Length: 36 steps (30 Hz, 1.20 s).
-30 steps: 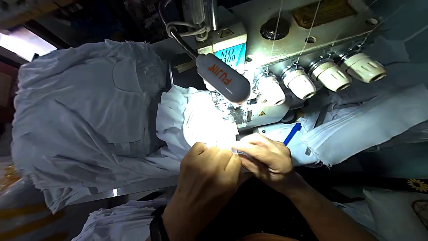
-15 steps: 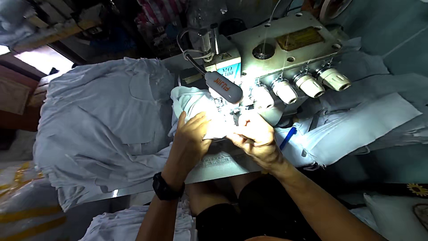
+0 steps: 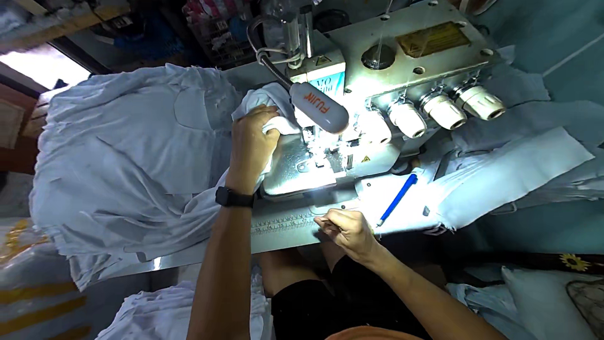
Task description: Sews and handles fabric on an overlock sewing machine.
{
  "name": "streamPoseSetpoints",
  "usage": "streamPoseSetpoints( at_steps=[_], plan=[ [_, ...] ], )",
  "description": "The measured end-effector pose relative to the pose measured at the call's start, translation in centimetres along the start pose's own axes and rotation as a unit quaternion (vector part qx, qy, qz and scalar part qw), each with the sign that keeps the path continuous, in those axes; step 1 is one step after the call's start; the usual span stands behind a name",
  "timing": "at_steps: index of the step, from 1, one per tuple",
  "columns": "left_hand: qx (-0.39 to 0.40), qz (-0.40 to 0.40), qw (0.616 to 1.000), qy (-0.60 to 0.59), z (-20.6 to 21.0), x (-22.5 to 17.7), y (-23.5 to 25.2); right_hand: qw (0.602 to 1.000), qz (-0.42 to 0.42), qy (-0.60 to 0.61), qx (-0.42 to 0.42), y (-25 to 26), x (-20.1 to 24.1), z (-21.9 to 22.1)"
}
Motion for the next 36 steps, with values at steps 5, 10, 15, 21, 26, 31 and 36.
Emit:
streamPoseSetpoints(
  at_steps=[5,10,15,21,26,31,36],
  plan=[
    [-0.029,-0.024,0.999,0.013,-0.8,-1.3,-6.7,0.998,0.055,0.021,-0.009,3.7,1.8,-3.9],
    [-0.067,-0.076,0.992,0.069,-0.7,-3.7,-12.0,0.992,-0.002,-0.12,-0.033,7.6,5.0,-5.9],
    [-0.14,-0.036,0.985,0.091,-0.4,-4.0,-11.9,0.955,0.014,-0.294,-0.039,8.9,7.1,-5.0],
    [-0.167,0.042,0.985,0.006,-0.3,-4.9,-12.0,0.951,-0.024,-0.304,-0.039,10.2,7.3,-3.6],
    [-0.115,-0.144,0.913,-0.364,-0.8,-2.2,-11.7,0.996,0.017,-0.058,-0.071,10.2,6.3,-5.9],
    [-0.078,-0.23,0.804,-0.543,0.1,-0.6,-12.0,0.993,0.025,0.1,-0.052,9.2,6.1,-5.6],
    [-0.065,-0.162,0.833,-0.525,0.2,-1.4,-12.1,0.997,0.013,0.053,-0.046,9.4,7.2,-4.5]
  ],
)
Point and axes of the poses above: each hand's wrist, its own y-axis towards the middle knuckle, its own z-axis out of the palm, x = y × z, the point moved 6 cm from there along y, towards the middle knuckle
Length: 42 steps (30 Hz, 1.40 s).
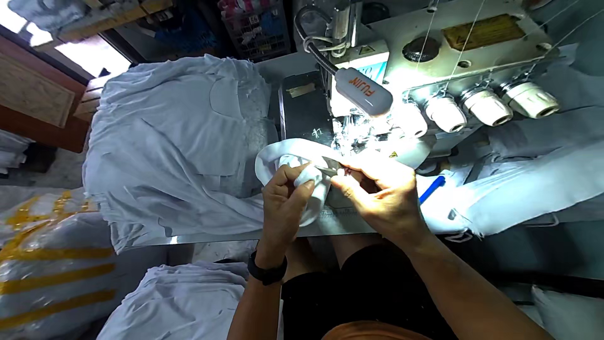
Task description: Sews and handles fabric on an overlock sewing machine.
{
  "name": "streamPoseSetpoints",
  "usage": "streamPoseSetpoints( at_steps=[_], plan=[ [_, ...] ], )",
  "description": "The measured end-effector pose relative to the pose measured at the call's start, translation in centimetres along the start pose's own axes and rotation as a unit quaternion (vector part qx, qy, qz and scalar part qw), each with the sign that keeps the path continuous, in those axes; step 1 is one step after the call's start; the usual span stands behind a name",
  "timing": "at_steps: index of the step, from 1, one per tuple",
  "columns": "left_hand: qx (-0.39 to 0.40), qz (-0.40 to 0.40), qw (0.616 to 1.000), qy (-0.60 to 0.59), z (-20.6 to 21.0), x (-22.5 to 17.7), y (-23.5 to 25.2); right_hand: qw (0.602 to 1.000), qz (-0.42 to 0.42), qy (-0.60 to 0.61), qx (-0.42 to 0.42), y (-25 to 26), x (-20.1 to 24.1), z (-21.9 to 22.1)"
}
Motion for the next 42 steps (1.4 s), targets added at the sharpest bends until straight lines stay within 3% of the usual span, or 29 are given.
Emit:
streamPoseSetpoints(
  at_steps=[4,7,9,12,15,17,20,23,28,30,34,37,42],
  plan=[
    [0.032,0.059,0.995,0.07,-0.2,-0.5,-0.3,0.999,0.036,0.016,0.016,0.0,0.1,-0.5],
    [0.076,0.041,0.996,0.024,-1.6,-1.5,-0.6,0.993,0.063,0.08,0.053,0.3,0.2,-1.9],
    [0.112,0.024,0.993,-0.014,-2.4,-2.5,-0.9,0.988,0.014,0.121,0.094,0.9,0.9,-2.0],
    [0.178,0.016,0.984,-0.007,-3.1,-4.0,-1.5,0.968,-0.122,0.087,0.201,1.5,2.2,0.0],
    [0.242,0.001,0.967,0.08,-4.2,-5.9,-3.2,0.941,-0.218,0.044,0.255,-0.3,3.0,2.5],
    [0.26,-0.033,0.946,0.191,-5.9,-6.6,-4.9,0.93,-0.234,0.039,0.279,-3.0,3.4,3.7],
    [0.138,-0.034,0.929,0.343,-9.5,-7.2,-7.1,0.928,-0.218,0.021,0.302,-8.0,2.5,4.9],
    [0.015,-0.016,0.926,0.378,-11.4,-7.1,-9.4,0.929,-0.211,0.008,0.303,-10.7,2.0,5.7],
    [-0.039,-0.128,0.881,0.454,-10.8,-2.5,-11.3,0.915,-0.153,0.05,0.371,-11.7,2.6,6.0],
    [-0.035,-0.073,0.872,0.483,-9.0,-1.5,-10.8,0.916,-0.148,0.05,0.369,-11.5,3.2,5.7],
    [0.058,0.134,0.817,0.558,-3.3,-5.4,-10.1,0.943,-0.191,0.031,0.272,-10.1,3.8,4.4],
    [0.101,0.272,0.773,0.564,-1.9,-6.7,-11.8,0.957,-0.211,0.03,0.198,-9.5,3.9,3.4],
    [0.111,0.322,0.757,0.558,-1.6,-6.1,-13.1,0.96,-0.224,0.033,0.167,-9.5,4.5,3.2]
  ],
)
Point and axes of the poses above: each hand's wrist, its own y-axis towards the middle knuckle, its own z-axis out of the palm, x = y × z, the point moved 6 cm from there along y, towards the middle knuckle
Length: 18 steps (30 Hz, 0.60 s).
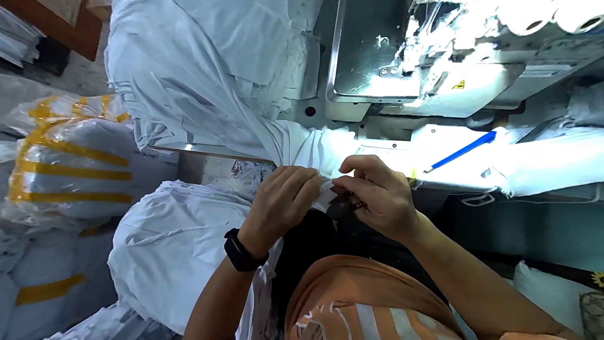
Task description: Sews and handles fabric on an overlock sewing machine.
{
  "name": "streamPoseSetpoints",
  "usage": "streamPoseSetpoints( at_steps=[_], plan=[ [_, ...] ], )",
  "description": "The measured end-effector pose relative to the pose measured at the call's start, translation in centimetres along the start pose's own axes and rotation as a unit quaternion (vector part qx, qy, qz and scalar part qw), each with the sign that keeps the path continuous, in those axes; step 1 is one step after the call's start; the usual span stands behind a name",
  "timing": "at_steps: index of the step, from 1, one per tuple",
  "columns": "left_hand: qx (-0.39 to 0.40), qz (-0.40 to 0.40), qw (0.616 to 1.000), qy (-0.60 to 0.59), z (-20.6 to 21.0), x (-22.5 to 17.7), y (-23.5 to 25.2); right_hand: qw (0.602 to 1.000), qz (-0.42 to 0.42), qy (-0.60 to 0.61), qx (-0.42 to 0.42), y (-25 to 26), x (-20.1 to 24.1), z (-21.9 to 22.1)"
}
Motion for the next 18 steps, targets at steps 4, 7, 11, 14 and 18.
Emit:
streamPoseSetpoints(
  at_steps=[4,7,11,14,18],
  plan=[
    [-0.008,0.005,1.0,-0.011,0.3,-0.4,0.0,1.0,-0.004,-0.01,-0.008,-0.1,0.0,0.5],
    [0.026,0.013,1.0,-0.003,0.5,-0.3,-0.1,0.997,0.05,0.06,-0.027,0.0,-0.8,0.2],
    [0.142,-0.043,0.987,0.06,0.4,1.9,-1.1,0.969,0.177,0.173,-0.024,0.0,-2.3,-0.6],
    [0.147,-0.092,0.984,0.035,-0.6,3.8,-2.4,0.952,0.234,0.194,-0.011,-0.1,-2.8,-0.8],
    [0.06,-0.121,0.989,-0.059,-1.2,4.4,-2.9,0.941,0.261,0.213,-0.007,-0.4,-3.1,-0.4]
  ],
)
Point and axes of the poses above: each hand's wrist, its own y-axis towards the middle knuckle, its own z-axis out of the palm, x = y × z, the point moved 6 cm from there along y, towards the middle knuckle
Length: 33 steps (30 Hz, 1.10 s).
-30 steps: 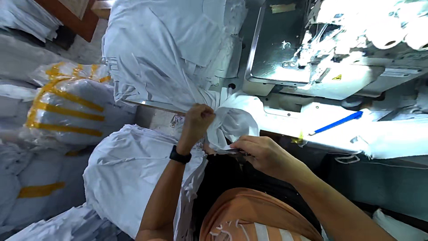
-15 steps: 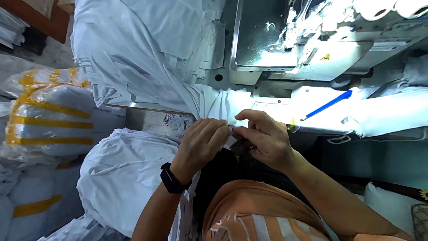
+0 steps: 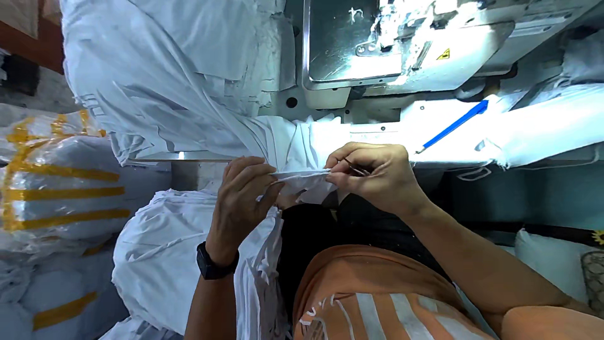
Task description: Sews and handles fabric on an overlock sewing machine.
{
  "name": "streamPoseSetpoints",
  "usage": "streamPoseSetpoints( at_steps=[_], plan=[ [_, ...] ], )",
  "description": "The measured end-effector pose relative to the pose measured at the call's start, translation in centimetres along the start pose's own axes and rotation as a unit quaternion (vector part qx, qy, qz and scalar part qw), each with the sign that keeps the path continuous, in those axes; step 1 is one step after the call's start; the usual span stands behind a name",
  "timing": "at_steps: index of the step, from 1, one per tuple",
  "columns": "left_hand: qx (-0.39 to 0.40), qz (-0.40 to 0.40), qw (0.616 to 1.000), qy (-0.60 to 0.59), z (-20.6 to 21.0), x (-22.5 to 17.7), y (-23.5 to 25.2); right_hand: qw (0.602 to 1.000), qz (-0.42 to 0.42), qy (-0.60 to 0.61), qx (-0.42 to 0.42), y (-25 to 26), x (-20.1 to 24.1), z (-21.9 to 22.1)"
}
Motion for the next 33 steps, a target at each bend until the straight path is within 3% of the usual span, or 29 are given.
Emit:
streamPoseSetpoints(
  at_steps=[4,16,18,23,25,27,29,31,33],
  plan=[
    [-0.036,-0.028,0.995,-0.094,0.2,0.6,-0.4,1.0,0.015,0.01,-0.004,0.0,-0.3,-0.1],
    [-0.144,-0.093,0.964,-0.205,1.8,1.8,-1.4,0.999,0.024,0.008,-0.033,-0.2,-0.7,-0.1],
    [-0.186,-0.132,0.935,-0.271,2.4,1.9,-1.6,0.998,0.031,0.019,-0.05,-0.2,-0.9,-0.1],
    [-0.278,-0.234,0.799,-0.48,5.3,1.9,-0.2,0.997,0.046,-0.005,-0.062,-0.5,-1.8,0.0],
    [-0.271,-0.214,0.804,-0.484,5.6,1.4,1.4,0.99,0.057,-0.123,-0.042,-0.9,-2.1,-1.5],
    [-0.238,-0.16,0.845,-0.452,5.5,0.6,3.0,0.947,0.1,-0.301,-0.054,-1.9,-2.5,-4.7],
    [-0.185,-0.112,0.887,-0.408,6.1,-0.4,4.2,0.865,0.227,-0.439,-0.083,-2.9,-3.1,-8.7],
    [-0.123,-0.082,0.922,-0.357,7.6,-1.3,5.1,0.776,0.382,-0.496,-0.073,-3.6,-3.8,-11.9],
    [-0.076,-0.055,0.947,-0.308,9.7,-2.1,6.1,0.735,0.464,-0.49,-0.062,-3.8,-4.4,-13.2]
  ],
)
Point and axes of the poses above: each hand's wrist, its own y-axis towards the middle knuckle, its own z-axis out of the palm, x = y × z, the point moved 6 cm from there along y, towards the middle knuckle
